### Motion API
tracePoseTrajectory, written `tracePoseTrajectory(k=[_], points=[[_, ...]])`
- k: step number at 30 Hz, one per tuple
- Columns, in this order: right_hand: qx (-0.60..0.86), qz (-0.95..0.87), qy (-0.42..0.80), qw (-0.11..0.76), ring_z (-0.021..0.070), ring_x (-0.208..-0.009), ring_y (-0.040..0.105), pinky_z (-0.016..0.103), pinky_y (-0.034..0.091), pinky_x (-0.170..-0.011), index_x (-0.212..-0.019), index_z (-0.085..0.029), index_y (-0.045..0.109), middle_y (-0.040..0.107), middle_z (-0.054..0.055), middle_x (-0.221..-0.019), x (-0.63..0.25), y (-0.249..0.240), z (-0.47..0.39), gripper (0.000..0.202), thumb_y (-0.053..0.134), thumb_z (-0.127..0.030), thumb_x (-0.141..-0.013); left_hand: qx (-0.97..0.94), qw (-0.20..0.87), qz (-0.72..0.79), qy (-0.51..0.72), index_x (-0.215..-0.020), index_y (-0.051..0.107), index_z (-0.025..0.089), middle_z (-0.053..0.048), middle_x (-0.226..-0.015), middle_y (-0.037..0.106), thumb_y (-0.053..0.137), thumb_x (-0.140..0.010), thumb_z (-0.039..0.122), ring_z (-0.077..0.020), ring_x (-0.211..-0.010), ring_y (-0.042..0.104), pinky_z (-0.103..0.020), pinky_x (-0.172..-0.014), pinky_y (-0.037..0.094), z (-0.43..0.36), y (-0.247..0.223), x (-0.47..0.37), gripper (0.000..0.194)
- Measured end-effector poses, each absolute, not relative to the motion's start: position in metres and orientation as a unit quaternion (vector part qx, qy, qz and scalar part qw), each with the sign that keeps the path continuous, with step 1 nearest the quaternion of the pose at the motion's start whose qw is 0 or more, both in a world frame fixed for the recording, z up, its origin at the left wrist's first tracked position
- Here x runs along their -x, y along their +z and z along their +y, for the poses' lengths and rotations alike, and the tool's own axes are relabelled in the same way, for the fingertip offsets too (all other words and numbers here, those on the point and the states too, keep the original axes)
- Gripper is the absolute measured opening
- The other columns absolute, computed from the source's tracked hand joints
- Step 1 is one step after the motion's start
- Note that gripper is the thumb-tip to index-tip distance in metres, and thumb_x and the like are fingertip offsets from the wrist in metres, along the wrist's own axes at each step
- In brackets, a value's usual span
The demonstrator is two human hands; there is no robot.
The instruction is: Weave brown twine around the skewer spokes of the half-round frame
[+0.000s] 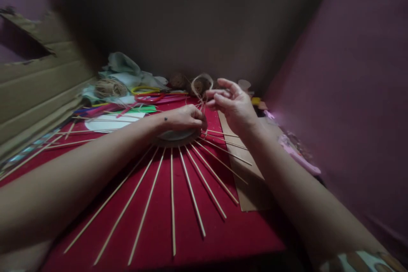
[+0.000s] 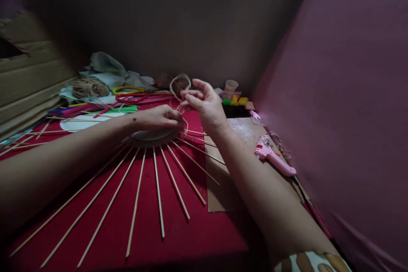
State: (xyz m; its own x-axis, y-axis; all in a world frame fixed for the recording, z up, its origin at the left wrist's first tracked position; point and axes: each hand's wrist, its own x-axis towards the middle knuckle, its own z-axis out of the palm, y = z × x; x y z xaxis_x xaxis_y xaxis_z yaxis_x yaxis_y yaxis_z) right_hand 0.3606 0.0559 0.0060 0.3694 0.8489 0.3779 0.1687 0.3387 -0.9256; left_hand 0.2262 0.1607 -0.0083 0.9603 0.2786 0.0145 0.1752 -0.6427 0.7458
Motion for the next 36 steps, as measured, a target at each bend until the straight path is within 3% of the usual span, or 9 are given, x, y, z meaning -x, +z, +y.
tracePoseTrajectory(k=[2,4,7,11,15,22,36], points=[[0.585,-0.482,0.232,0.609,0.0089,-0.066,0.057,0.024,0.048,-0.065,-0.097,-0.020,0.051,0.061,-0.002,-0.080,-0.365,-0.012,0.053,0.027,0.061,-0.015,-0.073,-0.911,0.385,0.151,-0.002,-0.072,0.074,0.019,-0.001,-0.064,0.066,0.065,-0.069,0.040,-0.0140,-0.058,0.055,-0.022,-0.054,0.036,0.172,0.000,-0.220,0.023],[0.645,-0.513,0.236,0.515,0.0097,-0.066,0.055,0.024,0.046,-0.065,-0.085,-0.017,0.055,0.059,-0.002,-0.074,-0.368,-0.028,0.048,0.021,0.062,-0.009,-0.068,-0.916,0.368,0.148,-0.053,-0.074,0.075,0.020,-0.002,-0.067,0.067,0.066,-0.069,0.045,-0.0145,-0.059,0.055,-0.022,-0.055,0.036,0.180,0.007,-0.212,0.027],[0.651,-0.581,0.252,0.418,0.0107,-0.068,0.055,0.024,0.045,-0.067,-0.077,-0.015,0.059,0.060,-0.001,-0.072,-0.367,-0.043,0.044,0.013,0.064,-0.009,-0.068,-0.927,0.350,0.115,-0.075,-0.080,0.076,0.020,-0.003,-0.076,0.069,0.064,-0.074,0.043,-0.0156,-0.070,0.058,-0.022,-0.064,0.040,0.185,0.015,-0.204,0.027],[0.667,-0.635,0.160,0.355,0.0115,-0.071,0.055,0.024,0.043,-0.068,-0.080,-0.015,0.061,0.061,0.000,-0.077,-0.362,-0.045,0.041,0.010,0.064,-0.010,-0.072,-0.931,0.339,0.097,-0.095,-0.089,0.075,0.019,-0.002,-0.086,0.069,0.060,-0.079,0.041,-0.0151,-0.079,0.058,-0.022,-0.074,0.040,0.177,0.017,-0.195,0.029],[0.689,-0.642,0.092,0.323,0.0127,-0.071,0.054,0.025,0.041,-0.067,-0.076,-0.015,0.063,0.060,0.001,-0.075,-0.360,-0.043,0.039,0.005,0.066,-0.013,-0.073,-0.932,0.349,0.050,-0.082,-0.083,0.074,0.018,-0.003,-0.095,0.069,0.056,-0.084,0.037,-0.0165,-0.091,0.058,-0.022,-0.081,0.040,0.160,0.017,-0.183,0.027],[0.674,-0.658,0.106,0.318,0.0143,-0.077,0.058,0.026,0.043,-0.074,-0.082,-0.013,0.071,0.065,0.006,-0.083,-0.360,-0.045,0.039,0.009,0.066,-0.009,-0.076,-0.917,0.387,0.094,-0.027,-0.082,0.073,0.016,-0.006,-0.107,0.066,0.056,-0.085,0.035,-0.0166,-0.093,0.058,-0.025,-0.084,0.041,0.136,0.007,-0.164,0.025],[0.655,-0.678,0.079,0.325,0.0146,-0.075,0.057,0.027,0.044,-0.072,-0.080,-0.016,0.072,0.063,0.005,-0.080,-0.364,-0.050,0.040,0.007,0.066,-0.013,-0.076,-0.911,0.402,0.089,0.025,-0.084,0.075,0.019,-0.005,-0.103,0.068,0.058,-0.086,0.032,-0.0158,-0.092,0.062,-0.026,-0.085,0.043,0.138,-0.002,-0.155,0.022]])
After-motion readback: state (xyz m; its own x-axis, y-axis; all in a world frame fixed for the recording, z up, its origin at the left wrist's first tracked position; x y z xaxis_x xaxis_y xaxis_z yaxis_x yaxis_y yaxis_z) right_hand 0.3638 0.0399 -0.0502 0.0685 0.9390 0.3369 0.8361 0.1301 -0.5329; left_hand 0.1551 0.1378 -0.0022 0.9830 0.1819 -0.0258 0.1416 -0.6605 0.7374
